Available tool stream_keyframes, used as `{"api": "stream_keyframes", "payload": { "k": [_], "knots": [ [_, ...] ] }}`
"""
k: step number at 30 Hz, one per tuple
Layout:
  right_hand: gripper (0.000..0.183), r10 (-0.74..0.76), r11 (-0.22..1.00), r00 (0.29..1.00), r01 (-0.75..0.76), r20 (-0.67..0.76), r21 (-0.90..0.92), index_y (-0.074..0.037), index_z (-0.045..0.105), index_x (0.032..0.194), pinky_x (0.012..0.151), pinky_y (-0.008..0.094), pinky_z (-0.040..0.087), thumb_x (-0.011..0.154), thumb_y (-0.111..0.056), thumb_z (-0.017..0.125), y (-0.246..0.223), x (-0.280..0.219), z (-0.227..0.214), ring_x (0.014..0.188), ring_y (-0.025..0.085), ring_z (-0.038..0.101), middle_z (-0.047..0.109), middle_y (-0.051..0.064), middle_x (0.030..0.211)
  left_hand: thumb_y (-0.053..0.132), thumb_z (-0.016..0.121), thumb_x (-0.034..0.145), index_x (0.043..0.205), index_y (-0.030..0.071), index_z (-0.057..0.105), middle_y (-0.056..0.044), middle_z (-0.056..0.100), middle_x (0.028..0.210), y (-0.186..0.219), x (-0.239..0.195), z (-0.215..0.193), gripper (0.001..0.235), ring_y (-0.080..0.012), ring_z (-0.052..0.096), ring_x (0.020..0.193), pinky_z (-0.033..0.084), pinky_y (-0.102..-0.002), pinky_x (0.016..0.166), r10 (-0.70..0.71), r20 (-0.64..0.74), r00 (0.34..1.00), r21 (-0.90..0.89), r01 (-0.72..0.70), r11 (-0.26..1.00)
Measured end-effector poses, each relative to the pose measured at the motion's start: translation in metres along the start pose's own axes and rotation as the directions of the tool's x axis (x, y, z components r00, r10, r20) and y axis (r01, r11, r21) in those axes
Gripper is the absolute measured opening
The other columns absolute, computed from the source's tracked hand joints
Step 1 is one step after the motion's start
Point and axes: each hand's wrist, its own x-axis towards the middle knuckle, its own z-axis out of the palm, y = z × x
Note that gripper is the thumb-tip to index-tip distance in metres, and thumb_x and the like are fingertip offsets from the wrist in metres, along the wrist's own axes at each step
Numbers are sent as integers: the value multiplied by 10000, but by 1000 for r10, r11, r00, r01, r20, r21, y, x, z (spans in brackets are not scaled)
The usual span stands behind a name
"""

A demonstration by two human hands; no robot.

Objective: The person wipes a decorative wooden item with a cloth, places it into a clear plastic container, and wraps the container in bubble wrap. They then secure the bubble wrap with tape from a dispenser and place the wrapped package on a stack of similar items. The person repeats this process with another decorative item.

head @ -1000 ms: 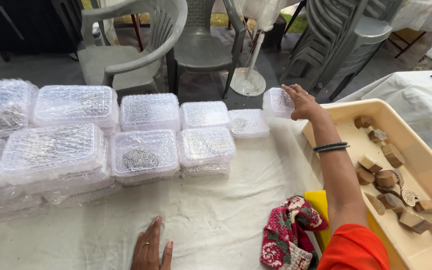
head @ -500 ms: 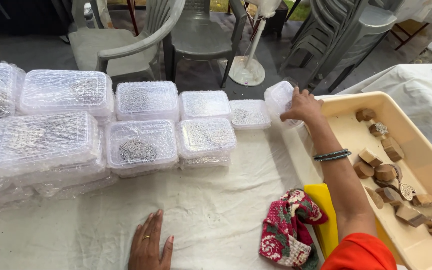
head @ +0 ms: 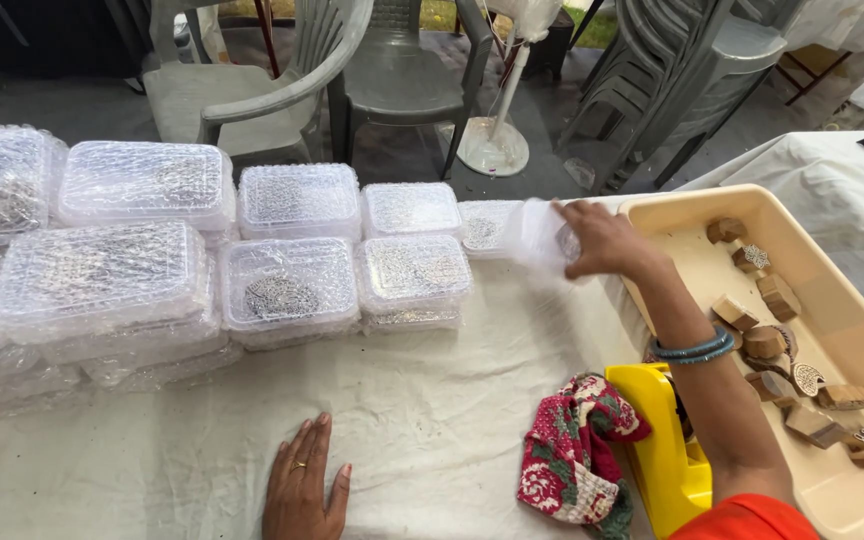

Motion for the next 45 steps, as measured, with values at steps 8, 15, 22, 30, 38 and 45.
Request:
{"api": "stream_keyframes", "payload": {
  "k": [8,15,22,30,38,45],
  "knots": [
    [1173,-270,957,962,265,-26,-118,-174,327,1586,1075,444,455,547,-203,870,-17,2,-14,1380,313,450,450,109,1535,373,546,933,1599,143,297,-72,393,1572,1,1,-1,747,-265,296,1481,224,-521,1186,10,-14,1000,12,-9,1000],
    [1192,-228,966,972,233,51,-114,-224,305,1584,1142,429,420,540,-127,872,-30,-4,-13,1442,281,392,401,70,1583,348,578,928,1536,112,340,-86,400,1574,1,1,-3,694,-276,313,1478,239,-527,1175,20,-38,999,-47,-22,999],
    [1180,-306,950,927,313,217,1,-229,273,1597,1140,447,409,576,-101,850,-63,-39,10,1449,265,369,378,65,1592,342,599,899,1505,126,397,-74,414,1565,6,-1,-5,674,-264,328,1472,251,-518,1175,41,-69,997,-10,-42,999],
    [1204,-289,946,940,309,184,-95,-232,275,1593,1097,446,443,557,-103,874,-70,-26,44,1442,251,383,394,30,1576,363,577,937,1567,160,387,-51,392,1624,4,0,-3,689,-254,295,1482,219,-514,1188,-17,39,999,22,16,1000],
    [1108,-251,959,962,262,108,-104,-233,307,1583,1077,397,477,621,-81,835,-83,-44,48,1418,293,402,334,74,1604,354,585,916,1523,167,456,-38,413,1561,20,2,-20,648,-230,313,1472,229,-480,1195,-16,-18,1000,38,16,999],
    [1186,-334,933,920,353,-207,64,-133,285,1577,1109,472,405,578,-169,922,-33,-73,70,1397,399,366,320,200,1562,312,591,917,1451,111,504,-57,460,1547,35,-4,-36,577,-238,350,1465,238,-463,1199,47,-141,989,-39,-53,998]
  ]
}}
